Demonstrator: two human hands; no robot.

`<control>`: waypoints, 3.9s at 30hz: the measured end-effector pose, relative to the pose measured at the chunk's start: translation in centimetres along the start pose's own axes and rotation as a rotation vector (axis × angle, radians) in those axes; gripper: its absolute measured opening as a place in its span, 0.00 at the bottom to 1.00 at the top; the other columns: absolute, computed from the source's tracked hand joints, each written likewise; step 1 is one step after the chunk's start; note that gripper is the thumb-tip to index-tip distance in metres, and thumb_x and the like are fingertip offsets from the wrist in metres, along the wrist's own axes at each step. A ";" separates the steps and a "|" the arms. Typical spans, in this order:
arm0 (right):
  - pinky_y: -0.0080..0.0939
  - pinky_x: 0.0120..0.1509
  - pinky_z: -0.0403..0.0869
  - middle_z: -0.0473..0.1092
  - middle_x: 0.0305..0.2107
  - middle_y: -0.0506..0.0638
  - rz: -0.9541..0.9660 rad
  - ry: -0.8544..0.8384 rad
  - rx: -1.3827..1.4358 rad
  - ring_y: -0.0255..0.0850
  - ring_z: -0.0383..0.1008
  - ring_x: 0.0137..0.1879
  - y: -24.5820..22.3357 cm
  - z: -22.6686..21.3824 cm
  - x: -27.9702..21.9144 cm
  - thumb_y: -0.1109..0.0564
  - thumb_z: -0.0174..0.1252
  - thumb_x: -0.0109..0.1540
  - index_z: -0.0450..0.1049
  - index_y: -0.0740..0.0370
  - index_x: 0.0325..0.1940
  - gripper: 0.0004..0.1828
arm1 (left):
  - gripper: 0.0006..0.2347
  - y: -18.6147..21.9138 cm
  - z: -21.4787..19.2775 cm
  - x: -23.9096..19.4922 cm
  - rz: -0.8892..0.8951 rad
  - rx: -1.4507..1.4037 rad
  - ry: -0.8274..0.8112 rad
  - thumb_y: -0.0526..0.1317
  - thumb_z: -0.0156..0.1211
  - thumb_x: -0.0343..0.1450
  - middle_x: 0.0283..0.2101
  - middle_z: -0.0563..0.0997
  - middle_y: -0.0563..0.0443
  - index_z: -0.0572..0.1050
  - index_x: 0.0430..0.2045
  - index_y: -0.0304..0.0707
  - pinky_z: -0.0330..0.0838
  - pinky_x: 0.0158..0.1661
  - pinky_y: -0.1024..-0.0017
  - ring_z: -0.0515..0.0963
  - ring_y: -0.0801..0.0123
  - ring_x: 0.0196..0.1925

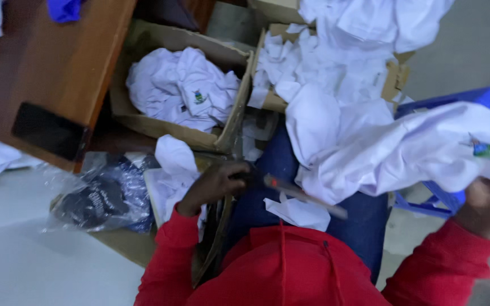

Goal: The person trims excess threads from an embroidered logo on a white shirt using shears and then uses a needle to pull through or tidy the loose ends.

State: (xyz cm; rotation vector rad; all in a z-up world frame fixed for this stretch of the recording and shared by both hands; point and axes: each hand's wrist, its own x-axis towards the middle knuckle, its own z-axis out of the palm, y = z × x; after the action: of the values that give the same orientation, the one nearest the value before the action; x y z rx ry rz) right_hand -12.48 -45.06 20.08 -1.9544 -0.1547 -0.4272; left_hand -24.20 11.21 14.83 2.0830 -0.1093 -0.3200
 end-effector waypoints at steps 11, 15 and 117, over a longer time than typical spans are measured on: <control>0.48 0.71 0.70 0.61 0.63 0.51 0.536 -0.320 0.687 0.48 0.65 0.70 -2.0 9.7 6.9 0.34 0.53 0.56 0.53 0.45 0.68 0.40 | 0.11 6.1 9.3 3.9 0.062 0.269 0.080 0.27 0.56 0.68 0.44 0.77 0.36 0.74 0.43 0.30 0.69 0.44 0.53 0.76 0.41 0.46; 0.48 0.69 0.75 0.70 0.60 0.60 0.543 -0.320 0.382 0.49 0.73 0.64 -3.4 14.0 5.0 0.61 0.62 0.60 0.62 0.65 0.67 0.32 | 0.10 5.5 8.9 6.6 0.181 0.378 0.235 0.25 0.50 0.69 0.39 0.75 0.35 0.73 0.42 0.29 0.65 0.44 0.52 0.73 0.40 0.41; 0.66 0.61 0.72 0.74 0.49 0.74 0.240 -0.523 -0.021 0.59 0.74 0.60 -4.8 13.6 -2.0 0.51 0.64 0.63 0.74 0.72 0.59 0.26 | 0.07 12.9 11.8 13.7 0.254 -1.054 0.320 0.31 0.63 0.71 0.10 0.69 0.50 0.71 0.36 0.24 0.58 0.10 0.86 0.66 0.80 0.08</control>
State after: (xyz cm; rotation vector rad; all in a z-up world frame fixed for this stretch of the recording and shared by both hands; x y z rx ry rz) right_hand -12.67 -30.57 18.58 -2.0383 -0.2452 0.2476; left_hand -13.53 -8.04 17.75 1.0330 -0.0019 0.1163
